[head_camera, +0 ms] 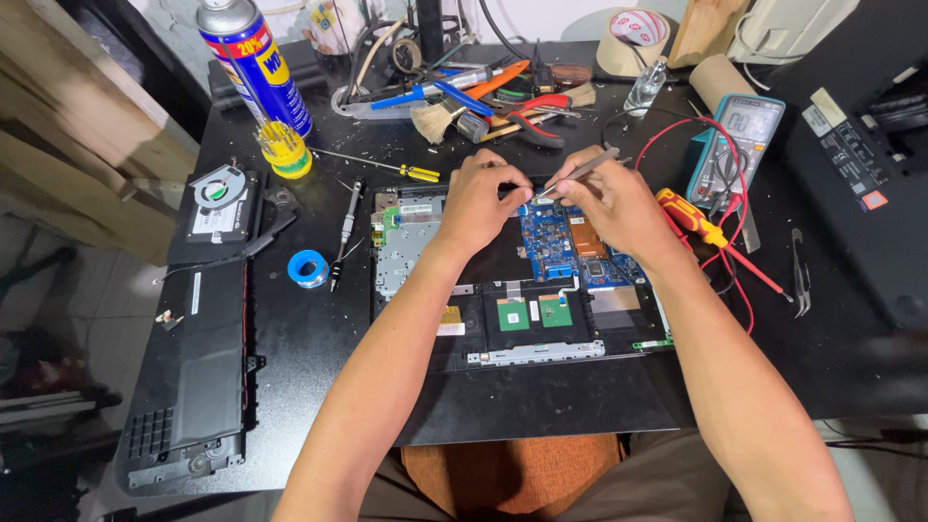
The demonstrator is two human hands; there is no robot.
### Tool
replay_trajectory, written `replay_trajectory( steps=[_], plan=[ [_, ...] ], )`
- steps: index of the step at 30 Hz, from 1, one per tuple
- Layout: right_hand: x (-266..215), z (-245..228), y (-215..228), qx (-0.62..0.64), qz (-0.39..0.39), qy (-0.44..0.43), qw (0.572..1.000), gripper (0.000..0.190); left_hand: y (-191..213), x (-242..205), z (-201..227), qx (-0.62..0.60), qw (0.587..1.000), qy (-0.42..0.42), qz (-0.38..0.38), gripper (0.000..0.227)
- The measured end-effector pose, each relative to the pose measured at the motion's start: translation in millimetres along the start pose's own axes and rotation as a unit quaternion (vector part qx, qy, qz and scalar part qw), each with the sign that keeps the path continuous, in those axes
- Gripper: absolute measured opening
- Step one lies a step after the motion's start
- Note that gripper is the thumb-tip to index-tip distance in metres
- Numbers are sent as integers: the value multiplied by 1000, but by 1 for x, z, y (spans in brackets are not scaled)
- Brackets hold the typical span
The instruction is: The person uses multimeter probes and a small tool to test and manipulate components on an open laptop motherboard, checking connections and handling small wires.
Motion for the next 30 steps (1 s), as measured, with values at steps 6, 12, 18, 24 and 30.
replay_trajectory(
  steps=[6,12,18,24,30],
  plan=[
    [1,-3,0,19,8,0,1000,14,1,0,-1,-3,1000,1,3,10],
    [3,4,1,50,17,-19,998,15,1,0,0,-8,1000,-4,5,10],
    [1,7,3,57,21,-41,997,15,1,0,0,-11,1000,6,4,9],
    [2,16,1,117,13,-39,992,18,1,1,1,0,1000,13,4,9],
    [2,17,3,112,10,-39,993,17,-1,1,0,3,1000,16,-1,9]
  ],
)
Point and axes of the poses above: each hand's wrist, its own x-axis towards the middle knuckle, its own y-axis out of the back of the hand, z = x × y, the point moved 10 cm from there along x, towards the middle knuckle, and after that the axes turned 4 degrees about -z, right-handed, at the moved point
